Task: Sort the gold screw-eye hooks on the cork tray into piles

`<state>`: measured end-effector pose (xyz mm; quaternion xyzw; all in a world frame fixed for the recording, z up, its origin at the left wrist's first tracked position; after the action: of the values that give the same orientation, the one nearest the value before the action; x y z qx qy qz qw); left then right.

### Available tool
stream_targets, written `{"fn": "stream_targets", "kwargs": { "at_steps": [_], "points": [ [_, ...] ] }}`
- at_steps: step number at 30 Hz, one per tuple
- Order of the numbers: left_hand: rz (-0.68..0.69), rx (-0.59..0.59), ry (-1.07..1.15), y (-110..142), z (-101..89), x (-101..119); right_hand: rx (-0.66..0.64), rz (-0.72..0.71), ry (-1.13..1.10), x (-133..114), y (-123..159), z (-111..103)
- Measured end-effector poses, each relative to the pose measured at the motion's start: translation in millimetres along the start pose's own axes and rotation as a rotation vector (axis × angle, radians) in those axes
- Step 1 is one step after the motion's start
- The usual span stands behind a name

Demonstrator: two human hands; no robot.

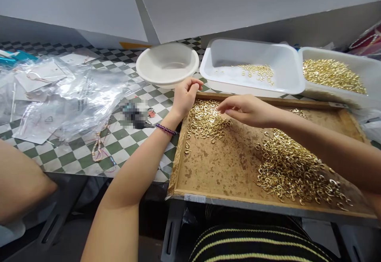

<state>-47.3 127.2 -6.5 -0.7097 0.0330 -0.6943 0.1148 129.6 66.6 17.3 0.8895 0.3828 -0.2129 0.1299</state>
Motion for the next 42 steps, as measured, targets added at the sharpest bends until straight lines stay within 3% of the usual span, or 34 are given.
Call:
{"fn": "stream_targets", "kwargs": {
  "at_steps": [3, 9, 15, 18, 21, 23, 25, 29, 32, 35, 38, 42],
  "points": [
    [-0.004, -0.003, -0.003, 0, 0.4, 0, 0.004, 0.105, 0.095, 13, 4, -4],
    [0.017, -0.010, -0.027, 1, 1.8, 1, -0.137, 0.313, 0.246, 61, 25, -23],
    [0.011, -0.005, -0.019, 0, 0.2, 0, -0.300, 0.353, 0.279, 94, 51, -20],
    [0.007, -0.009, -0.024, 1, 0.3, 1, -0.342, 0.380, 0.219, 92, 51, -6],
    [-0.006, -0.002, -0.043, 2, -0.2, 2, -0.395, 0.320, -0.132, 65, 43, 14],
    [-0.013, 0.003, -0.047, 2, -0.8, 2, -0.350, 0.197, -0.417, 38, 37, 13],
    [-0.010, 0.002, -0.048, 1, -1.0, 2, -0.239, 0.154, -0.556, 27, 37, -2],
    [-0.001, -0.002, -0.059, 1, -1.4, 1, -0.125, 0.329, -0.454, 54, 64, -27],
    [0.001, 0.002, -0.073, 1, -2.2, 1, -0.256, 0.426, -0.279, 77, 90, -24],
    [0.013, -0.003, -0.075, 1, -2.0, 3, -0.386, 0.408, -0.095, 88, 101, -9],
    [0.011, -0.006, -0.074, 1, -2.1, 3, -0.383, 0.363, -0.045, 83, 93, 7],
    [-0.005, 0.003, -0.076, 0, -3.9, 1, -0.308, 0.212, -0.335, 43, 68, 16]
  ]
}}
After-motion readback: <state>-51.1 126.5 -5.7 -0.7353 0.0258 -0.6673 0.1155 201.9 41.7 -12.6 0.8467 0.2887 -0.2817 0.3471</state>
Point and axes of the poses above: each hand's wrist, its own y-axis away from the middle knuckle, its own z-axis out of the palm, x = y × z, the point moved 9 cm from there along -y, towards the middle knuckle, and after that the axes turned 12 degrees about y, right-handed, at the moved point
